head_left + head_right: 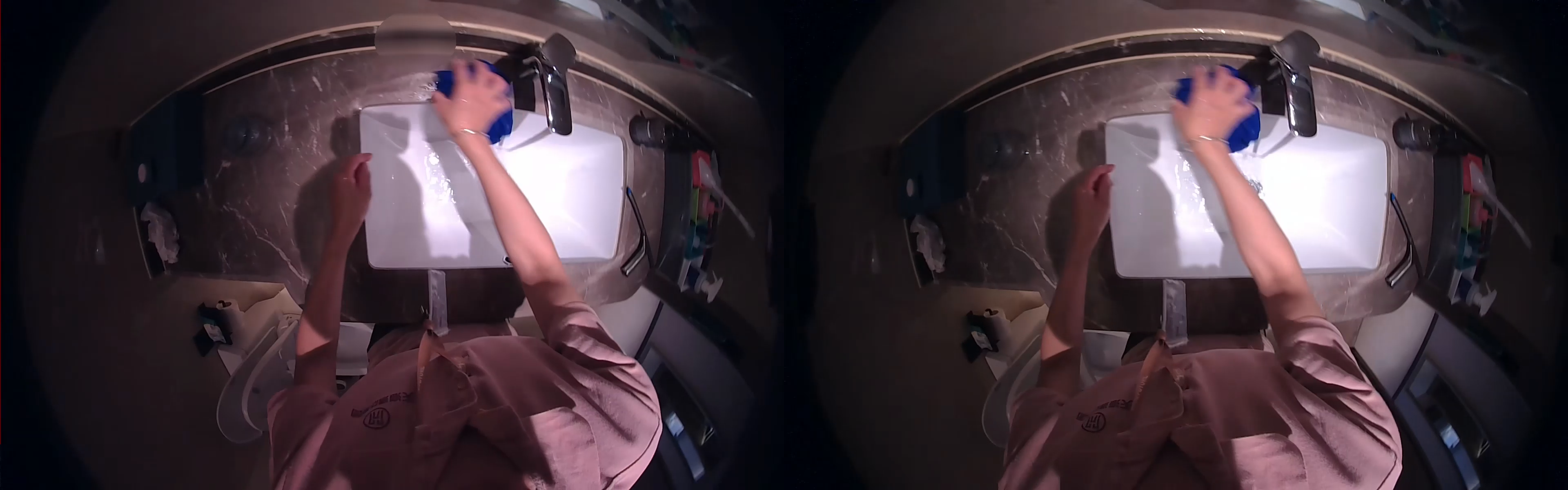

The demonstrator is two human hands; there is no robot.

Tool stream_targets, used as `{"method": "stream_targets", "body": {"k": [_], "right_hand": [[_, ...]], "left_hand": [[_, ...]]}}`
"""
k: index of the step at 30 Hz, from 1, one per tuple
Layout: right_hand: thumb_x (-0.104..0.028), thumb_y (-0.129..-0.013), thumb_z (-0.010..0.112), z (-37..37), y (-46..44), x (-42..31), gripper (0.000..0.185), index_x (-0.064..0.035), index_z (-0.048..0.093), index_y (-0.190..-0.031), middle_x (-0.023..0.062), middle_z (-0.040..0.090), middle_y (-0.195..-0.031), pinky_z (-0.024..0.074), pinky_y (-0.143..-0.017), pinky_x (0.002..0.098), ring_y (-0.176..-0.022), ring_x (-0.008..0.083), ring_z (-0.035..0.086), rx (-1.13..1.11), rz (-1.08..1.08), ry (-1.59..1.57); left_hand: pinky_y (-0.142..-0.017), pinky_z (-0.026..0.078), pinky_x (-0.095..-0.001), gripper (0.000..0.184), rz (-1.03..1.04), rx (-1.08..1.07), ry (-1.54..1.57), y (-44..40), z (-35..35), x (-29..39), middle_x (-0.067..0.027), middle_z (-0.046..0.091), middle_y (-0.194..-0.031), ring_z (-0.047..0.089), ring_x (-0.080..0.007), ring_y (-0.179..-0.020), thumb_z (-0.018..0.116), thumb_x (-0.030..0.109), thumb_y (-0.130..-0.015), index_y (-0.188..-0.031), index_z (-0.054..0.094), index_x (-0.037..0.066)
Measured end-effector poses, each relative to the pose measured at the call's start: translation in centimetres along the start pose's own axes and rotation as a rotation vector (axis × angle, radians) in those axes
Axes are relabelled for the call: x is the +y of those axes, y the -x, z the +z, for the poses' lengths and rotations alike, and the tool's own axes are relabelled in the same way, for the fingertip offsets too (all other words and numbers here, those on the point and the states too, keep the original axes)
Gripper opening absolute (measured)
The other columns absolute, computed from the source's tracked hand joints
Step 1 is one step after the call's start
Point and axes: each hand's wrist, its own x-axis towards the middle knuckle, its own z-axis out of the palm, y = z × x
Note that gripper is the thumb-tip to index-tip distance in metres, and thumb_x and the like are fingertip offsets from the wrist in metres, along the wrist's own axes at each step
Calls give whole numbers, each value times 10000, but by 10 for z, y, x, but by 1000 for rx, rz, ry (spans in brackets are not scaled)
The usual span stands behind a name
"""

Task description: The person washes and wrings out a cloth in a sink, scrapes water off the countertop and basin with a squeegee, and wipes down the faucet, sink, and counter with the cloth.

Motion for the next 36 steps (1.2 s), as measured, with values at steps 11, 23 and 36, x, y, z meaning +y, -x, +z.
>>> {"method": "stream_targets", "body": {"k": [11,23,36], "right_hand": [[14,-590,650,64,125,35,566,-227,590,-1099,48,509,-1133,485,-756,415,-1048,278,468,-290,-439,-461],[-397,-671,726,77,90,209,447,-136,635,-1023,139,581,-1082,487,-805,416,-981,316,568,-563,106,-288],[-443,-640,733,16,84,203,463,-28,626,-815,161,632,-779,474,-642,412,-720,327,606,-290,435,-793]], "left_hand": [[-676,475,-335,156,198,-53,-210,17,32,4,-136,622,-881,612,-269,-744,524,51,-854,-966,630,31],[-709,468,-347,320,-681,-267,627,21,225,-56,-77,629,-896,605,-219,-806,556,301,-892,-1105,554,63],[-812,498,-314,432,-670,-522,1253,-2,298,24,-104,586,-1085,600,-168,-912,484,368,-923,-1140,528,-2]]}}
